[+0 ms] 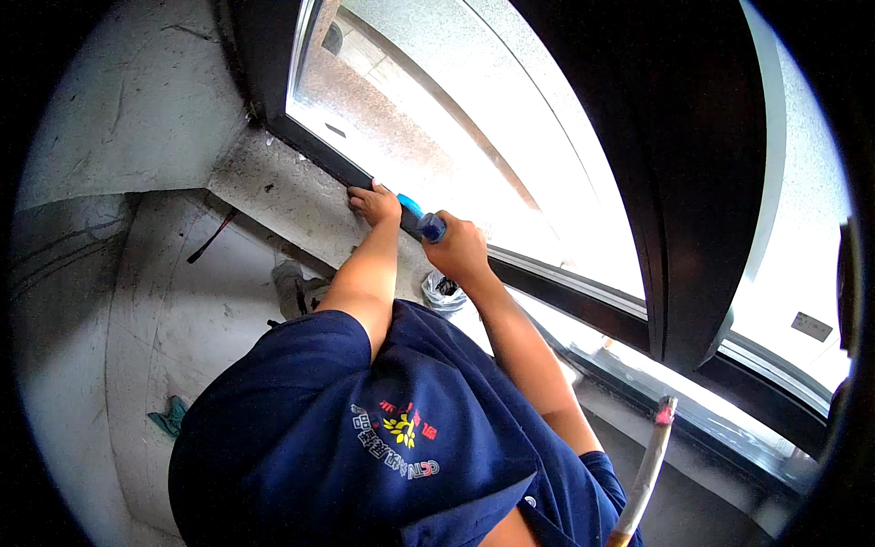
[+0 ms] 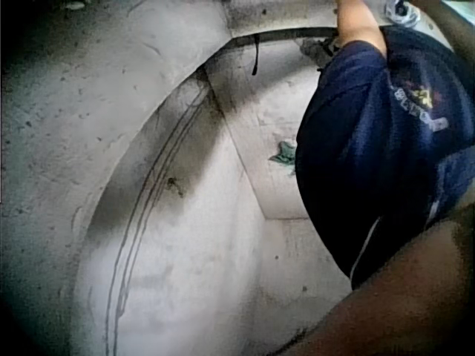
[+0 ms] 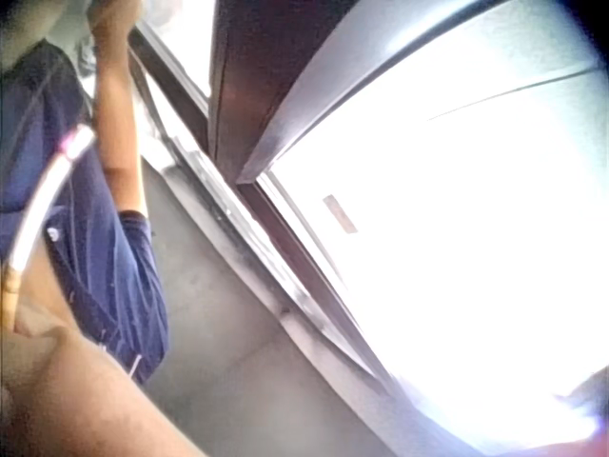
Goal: The person installs a window frame by hand and uses a rubber mallet to tap it into place. The person repeatedly adjusts the frame and taps along the edges to secure it within the opening.
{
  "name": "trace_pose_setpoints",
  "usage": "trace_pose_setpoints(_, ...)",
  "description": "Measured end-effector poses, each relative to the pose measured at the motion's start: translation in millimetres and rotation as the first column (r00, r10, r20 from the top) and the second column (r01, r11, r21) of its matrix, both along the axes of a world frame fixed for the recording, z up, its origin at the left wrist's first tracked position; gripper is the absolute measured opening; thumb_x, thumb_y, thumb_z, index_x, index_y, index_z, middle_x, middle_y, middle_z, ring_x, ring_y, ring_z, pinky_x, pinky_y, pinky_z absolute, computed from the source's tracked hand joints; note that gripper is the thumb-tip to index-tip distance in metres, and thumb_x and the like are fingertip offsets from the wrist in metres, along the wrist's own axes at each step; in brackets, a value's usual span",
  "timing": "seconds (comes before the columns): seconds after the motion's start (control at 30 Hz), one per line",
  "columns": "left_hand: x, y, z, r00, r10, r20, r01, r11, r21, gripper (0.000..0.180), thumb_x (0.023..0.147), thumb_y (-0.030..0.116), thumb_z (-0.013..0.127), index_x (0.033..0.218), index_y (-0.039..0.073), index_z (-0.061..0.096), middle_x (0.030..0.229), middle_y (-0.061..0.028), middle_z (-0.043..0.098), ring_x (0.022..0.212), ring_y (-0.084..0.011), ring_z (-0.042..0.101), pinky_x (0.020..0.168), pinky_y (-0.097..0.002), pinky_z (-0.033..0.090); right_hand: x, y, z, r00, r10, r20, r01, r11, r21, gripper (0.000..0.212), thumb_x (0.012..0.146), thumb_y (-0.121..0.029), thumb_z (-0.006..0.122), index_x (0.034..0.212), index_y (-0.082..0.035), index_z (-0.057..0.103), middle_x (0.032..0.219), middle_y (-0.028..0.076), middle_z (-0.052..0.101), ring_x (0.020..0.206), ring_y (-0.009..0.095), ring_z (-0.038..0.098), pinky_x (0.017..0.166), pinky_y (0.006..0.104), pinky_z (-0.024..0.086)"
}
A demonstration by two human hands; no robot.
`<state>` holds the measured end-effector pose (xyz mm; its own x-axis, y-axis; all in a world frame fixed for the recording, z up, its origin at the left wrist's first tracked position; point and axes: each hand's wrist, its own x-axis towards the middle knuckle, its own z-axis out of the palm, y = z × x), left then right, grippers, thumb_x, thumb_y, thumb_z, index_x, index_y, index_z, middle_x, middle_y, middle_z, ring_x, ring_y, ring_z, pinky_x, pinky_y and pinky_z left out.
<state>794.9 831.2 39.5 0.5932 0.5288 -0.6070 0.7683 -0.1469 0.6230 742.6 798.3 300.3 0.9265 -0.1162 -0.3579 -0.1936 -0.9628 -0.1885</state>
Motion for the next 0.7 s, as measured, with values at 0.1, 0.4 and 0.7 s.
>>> trace_pose_setpoints(0.1,4.8,0.9,-4.4,1.000,0.012,-0.026,-0.012,1.000,0.029,0.072,0.100,0.037,0.052,0.145,-0.012,0.023,0.130,-0.0344,0.044,0.118,-0.0499,0.050,0.098,-0.0542,0.047,2.0,3.0,4.5,1.000,-0.003,-0.014,0.003,1.000,-0.001,0.030,0.074,-0.021,0.070,0.102,-0.011,0.071,0.082,0.022,0.071,0.079,0.042,0.070,0.072,0.0504,0.056)
trace_pose_setpoints(0.4,10.8,17.9,-4.4,0.996,-0.062,-0.071,0.055,0.994,-0.092,0.057,0.099,0.040,0.051,0.127,-0.009,0.039,0.128,-0.0329,0.049,0.117,-0.0498,0.054,0.096,-0.0562,0.047,6.7,5.2,3.2,1.000,0.005,-0.019,-0.005,1.000,-0.009,0.027,0.075,-0.021,0.071,0.098,-0.009,0.071,0.080,0.022,0.070,0.078,0.043,0.069,0.072,0.0505,0.055)
trace_pose_setpoints(0.7,10.4,80.9,-56.6,0.902,-0.415,0.121,0.418,0.909,-0.001,0.047,0.103,0.039,0.040,0.112,-0.004,0.058,0.115,-0.0317,0.064,0.107,-0.0504,0.061,0.093,-0.0575,0.047,-2.7,18.3,12.8,0.999,0.037,-0.004,-0.037,0.996,-0.076,0.028,0.075,-0.023,0.071,0.100,-0.010,0.072,0.081,0.021,0.071,0.079,0.042,0.069,0.072,0.0490,0.056)
